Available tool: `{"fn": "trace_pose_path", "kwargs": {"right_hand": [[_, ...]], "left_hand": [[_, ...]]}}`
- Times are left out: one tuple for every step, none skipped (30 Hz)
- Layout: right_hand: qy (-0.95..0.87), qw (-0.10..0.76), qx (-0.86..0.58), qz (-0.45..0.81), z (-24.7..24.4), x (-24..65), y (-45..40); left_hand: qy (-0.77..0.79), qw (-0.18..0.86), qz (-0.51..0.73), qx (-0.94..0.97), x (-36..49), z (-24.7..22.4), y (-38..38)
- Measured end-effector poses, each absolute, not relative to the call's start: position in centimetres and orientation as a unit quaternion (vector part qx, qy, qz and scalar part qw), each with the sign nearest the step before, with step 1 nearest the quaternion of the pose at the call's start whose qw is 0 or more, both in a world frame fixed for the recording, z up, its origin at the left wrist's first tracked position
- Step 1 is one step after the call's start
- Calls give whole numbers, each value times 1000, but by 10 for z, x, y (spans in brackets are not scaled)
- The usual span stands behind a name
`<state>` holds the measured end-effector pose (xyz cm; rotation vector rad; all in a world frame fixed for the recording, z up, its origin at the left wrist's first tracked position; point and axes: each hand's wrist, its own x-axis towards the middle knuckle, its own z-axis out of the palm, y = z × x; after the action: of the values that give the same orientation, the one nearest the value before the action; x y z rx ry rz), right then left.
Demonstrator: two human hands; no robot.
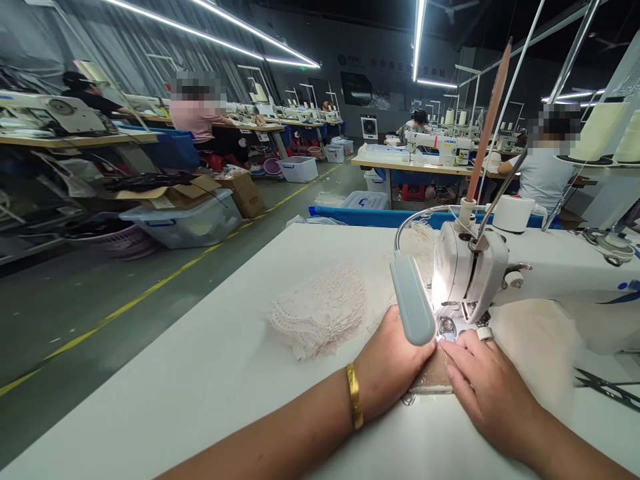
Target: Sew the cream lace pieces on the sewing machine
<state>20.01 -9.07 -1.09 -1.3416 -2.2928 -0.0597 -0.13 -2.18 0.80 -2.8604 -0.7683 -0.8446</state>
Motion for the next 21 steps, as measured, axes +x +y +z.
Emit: {"fn": "trace_pose_path", "kwargs": {"right_hand": [[-836, 247, -489, -23, -11, 201, -91], [-834, 255, -490, -26, -12, 202, -91], [-829, 263, -492, -32, -12, 203, -91], [-824, 271, -497, -38, -13, 204, -91], [-817, 279, -503, -45, -14, 206, -90], [-809, 288, -510, -49, -15, 207, -89], [-802, 296, -516, -50, -15, 208, -89], [-797, 304, -520, -47, -16, 209, -88], [-793, 312, -521, -44, -16, 210, -87], [-792, 318, -520, -41, -16, 210, -87], [-792, 323, -517, -40, -17, 210, -86], [-793, 327, -513, -40, -17, 210, -86], [-793, 331, -510, -41, -17, 210, -87], [-793, 333, -508, -43, -18, 209, -87], [-793, 335, -507, -44, -18, 209, -88], [-792, 337, -507, -44, -19, 209, -88], [-791, 337, -509, -44, -19, 209, -89], [-791, 337, -509, -43, -19, 210, -89], [-791, 337, -509, -42, -20, 210, -90], [-791, 337, -508, -41, -20, 210, -90], [-793, 336, -507, -41, -21, 211, -91]], "left_hand": [[-249, 31, -275, -928, -1, 8, -21], [-248, 30, -276, -928, -2, 7, -20], [-248, 27, -276, -928, -2, 7, -19], [-246, 22, -275, -929, -2, 6, -18], [-244, 18, -275, -930, -2, 5, -17], [-243, 15, -276, -930, -2, 4, -16], [-243, 13, -276, -930, -2, 3, -15], [-243, 11, -276, -930, -2, 3, -15], [-243, 9, -276, -930, -2, 3, -15], [-244, 6, -276, -930, -1, 2, -15], [-244, 3, -276, -930, -1, 3, -15], [-245, 0, -274, -930, 0, 3, -16], [-246, -4, -274, -930, 0, 3, -16], [-248, -8, -271, -930, 0, 4, -16], [-251, -12, -269, -930, 0, 4, -16], [-256, -17, -265, -930, 0, 4, -16], [-261, -24, -262, -929, 0, 4, -16], [-266, -31, -261, -927, -1, 3, -16], [-272, -38, -262, -925, -1, 3, -16], [-276, -43, -267, -922, -2, 2, -16], [-279, -45, -275, -919, -2, 2, -16]]}}
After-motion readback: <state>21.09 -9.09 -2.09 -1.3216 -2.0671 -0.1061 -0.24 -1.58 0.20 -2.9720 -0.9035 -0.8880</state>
